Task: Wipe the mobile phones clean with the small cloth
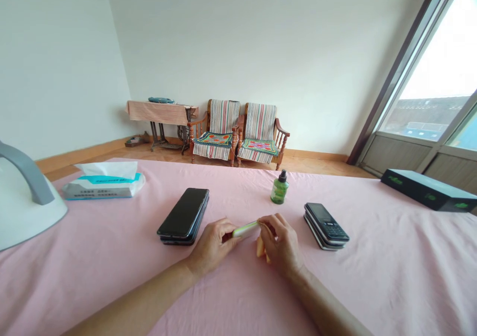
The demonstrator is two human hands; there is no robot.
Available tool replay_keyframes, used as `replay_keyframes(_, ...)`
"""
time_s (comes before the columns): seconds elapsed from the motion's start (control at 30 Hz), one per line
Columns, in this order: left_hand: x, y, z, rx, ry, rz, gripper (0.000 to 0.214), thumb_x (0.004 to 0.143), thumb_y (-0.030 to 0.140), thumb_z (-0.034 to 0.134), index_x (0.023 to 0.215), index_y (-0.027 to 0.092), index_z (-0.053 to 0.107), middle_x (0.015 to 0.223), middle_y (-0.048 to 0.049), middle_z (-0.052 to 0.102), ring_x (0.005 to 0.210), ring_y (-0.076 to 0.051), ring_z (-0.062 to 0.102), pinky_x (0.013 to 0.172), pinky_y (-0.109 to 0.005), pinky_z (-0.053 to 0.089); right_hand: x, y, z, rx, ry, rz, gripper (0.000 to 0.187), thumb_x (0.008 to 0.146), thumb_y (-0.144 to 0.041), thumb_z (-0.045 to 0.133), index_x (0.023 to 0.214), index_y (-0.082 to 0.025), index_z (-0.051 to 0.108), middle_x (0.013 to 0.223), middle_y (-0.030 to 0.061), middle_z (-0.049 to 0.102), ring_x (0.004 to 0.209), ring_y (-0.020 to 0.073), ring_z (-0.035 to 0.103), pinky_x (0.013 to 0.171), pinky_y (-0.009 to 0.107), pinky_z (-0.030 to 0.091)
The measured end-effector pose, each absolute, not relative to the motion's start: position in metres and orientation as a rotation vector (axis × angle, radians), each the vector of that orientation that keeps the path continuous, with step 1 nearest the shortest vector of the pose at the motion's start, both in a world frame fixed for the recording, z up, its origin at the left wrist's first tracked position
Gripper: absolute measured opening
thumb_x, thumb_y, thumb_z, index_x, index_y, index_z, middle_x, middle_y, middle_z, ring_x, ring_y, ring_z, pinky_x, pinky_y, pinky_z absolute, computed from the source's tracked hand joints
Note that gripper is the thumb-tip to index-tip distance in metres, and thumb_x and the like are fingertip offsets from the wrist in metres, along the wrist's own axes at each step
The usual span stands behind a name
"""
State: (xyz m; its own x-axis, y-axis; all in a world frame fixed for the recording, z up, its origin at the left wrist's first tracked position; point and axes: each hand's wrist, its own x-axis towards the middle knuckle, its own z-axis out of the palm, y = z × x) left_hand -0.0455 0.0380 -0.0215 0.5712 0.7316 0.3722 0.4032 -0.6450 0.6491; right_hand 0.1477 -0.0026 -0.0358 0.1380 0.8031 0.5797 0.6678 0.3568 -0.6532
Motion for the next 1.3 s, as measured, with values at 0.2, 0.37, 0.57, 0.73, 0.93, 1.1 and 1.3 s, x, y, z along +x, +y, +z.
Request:
replay_keyframes(0.2, -0.046, 0.041, -0.025, 2.299, 0.929, 0.873, 0.017, 0.084, 0.025, 0.059, 0.074, 0.015, 0.068, 0.069, -0.0001, 0.056, 0.067, -0.015, 0.053, 0.060, -0.021, 0.036, 0.162, 0.001, -0.034, -1.416, -1.497, 0.123, 0.015, 0.082, -0.017, 0.047, 0.085, -0.017, 0.062, 0.077, 0.0028, 0.057, 0.069, 0.0161, 0.058, 0.064, 0.025, 0.044)
replay_keyframes(0.37, -0.046, 0.040, -0.025, 2.305, 0.914, 0.862, 0.017, 0.086, 0.026, 0.058, 0.077, 0.016, 0.069, 0.071, -0.0004, 0.057, 0.067, -0.015, 0.053, 0.060, -0.021, 0.036, 0.150, -0.002, -0.035, -1.371, -1.557, 0.158, 0.016, 0.080, -0.015, 0.048, 0.083, -0.020, 0.063, 0.076, 0.0007, 0.058, 0.066, 0.0137, 0.058, 0.062, 0.023, 0.044)
replay_keyframes(0.57, -0.046, 0.040, -0.024, 2.304, 0.924, 0.863, 0.021, 0.085, 0.027, 0.059, 0.068, 0.015, 0.065, 0.070, -0.0007, 0.056, 0.065, -0.015, 0.052, 0.059, -0.022, 0.035, 0.158, 0.002, -0.034, -1.401, -1.473, 0.106, 0.015, 0.078, -0.014, 0.047, 0.081, -0.018, 0.061, 0.076, 0.0022, 0.057, 0.068, 0.0159, 0.058, 0.064, 0.025, 0.044)
replay_keyframes(0.73, -0.046, 0.039, -0.022, 2.310, 0.910, 0.854, 0.024, 0.087, 0.031, 0.057, 0.071, 0.015, 0.066, 0.069, -0.0004, 0.055, 0.067, -0.015, 0.052, 0.059, -0.022, 0.035, 0.142, -0.002, -0.036, -1.342, -1.556, 0.154, 0.016, 0.080, -0.014, 0.048, 0.080, -0.019, 0.063, 0.073, -0.0003, 0.056, 0.062, 0.0122, 0.056, 0.058, 0.021, 0.044)
replay_keyframes(0.93, -0.046, 0.040, -0.022, 2.304, 0.931, 0.875, 0.025, 0.086, 0.030, 0.057, 0.068, 0.015, 0.065, 0.066, 0.0002, 0.053, 0.064, -0.015, 0.051, 0.057, -0.022, 0.034, 0.153, 0.003, -0.036, -1.359, -1.495, 0.101, 0.015, 0.079, -0.012, 0.047, 0.081, -0.018, 0.061, 0.076, 0.0018, 0.057, 0.067, 0.0148, 0.058, 0.062, 0.024, 0.045)
replay_keyframes(1.1, -0.046, 0.040, -0.022, 2.293, 0.943, 0.890, 0.024, 0.085, 0.029, 0.058, 0.067, 0.015, 0.064, 0.066, 0.0002, 0.053, 0.063, -0.015, 0.051, 0.056, -0.021, 0.034, 0.151, 0.004, -0.036, -1.325, -1.511, 0.114, 0.016, 0.082, -0.012, 0.046, 0.081, -0.019, 0.060, 0.074, 0.0016, 0.057, 0.065, 0.0143, 0.059, 0.060, 0.022, 0.047)
replay_keyframes(1.3, -0.047, 0.040, -0.022, 2.258, 0.904, 0.855, 0.026, 0.089, 0.035, 0.056, 0.074, 0.016, 0.066, 0.068, 0.0007, 0.053, 0.064, -0.015, 0.052, 0.057, -0.021, 0.033, 0.138, 0.001, -0.039, -1.293, -1.571, 0.160, 0.017, 0.084, -0.013, 0.046, 0.080, -0.019, 0.061, 0.074, 0.0008, 0.056, 0.062, 0.0129, 0.058, 0.058, 0.021, 0.045)
